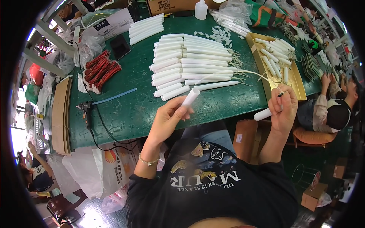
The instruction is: Assemble plastic tubes by inserting thin wires and components into them at a production workbench.
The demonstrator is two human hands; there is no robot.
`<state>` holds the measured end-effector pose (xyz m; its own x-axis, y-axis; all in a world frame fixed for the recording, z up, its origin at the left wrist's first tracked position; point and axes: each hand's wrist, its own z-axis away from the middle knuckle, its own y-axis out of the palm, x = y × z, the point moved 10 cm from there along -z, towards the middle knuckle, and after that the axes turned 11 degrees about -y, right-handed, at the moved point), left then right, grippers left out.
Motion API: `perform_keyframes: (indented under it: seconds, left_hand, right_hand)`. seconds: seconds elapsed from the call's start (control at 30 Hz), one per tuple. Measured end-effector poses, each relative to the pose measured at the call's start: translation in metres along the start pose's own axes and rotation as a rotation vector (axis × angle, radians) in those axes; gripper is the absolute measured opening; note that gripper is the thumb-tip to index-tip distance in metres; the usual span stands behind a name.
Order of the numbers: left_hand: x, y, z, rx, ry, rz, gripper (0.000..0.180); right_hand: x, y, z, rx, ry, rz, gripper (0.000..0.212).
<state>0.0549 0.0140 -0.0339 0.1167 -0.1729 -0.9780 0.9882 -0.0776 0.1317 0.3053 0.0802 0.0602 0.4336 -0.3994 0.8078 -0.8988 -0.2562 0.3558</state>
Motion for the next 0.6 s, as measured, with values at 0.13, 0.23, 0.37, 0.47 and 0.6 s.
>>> perform_keyframes:
  seconds: [0.13,0.23,0.37,0.47,0.6]
  left_hand:
    - [-0.002,0.000,0.001,-0.003,0.007,0.003,0.030]
    - [0.001,-0.001,0.002,-0.007,-0.002,-0.004,0.030]
    - [0.000,0.002,0.002,0.012,-0.008,-0.015,0.031]
    - [-0.001,0.008,0.002,0.038,-0.084,-0.014,0.028]
    - [-0.004,0.022,-0.001,0.105,-0.088,-0.084,0.024]
  right_hand:
    - [-0.005,0.007,0.002,0.075,0.033,0.002,0.019]
    - [-0.009,0.007,0.005,0.093,0.049,0.008,0.019]
    - [-0.009,0.012,0.004,0.132,0.059,0.043,0.017]
    - [-0.013,0.023,0.005,0.282,0.117,0.411,0.009]
    - [-0.017,0.058,0.006,0.485,-0.121,0.648,0.006]
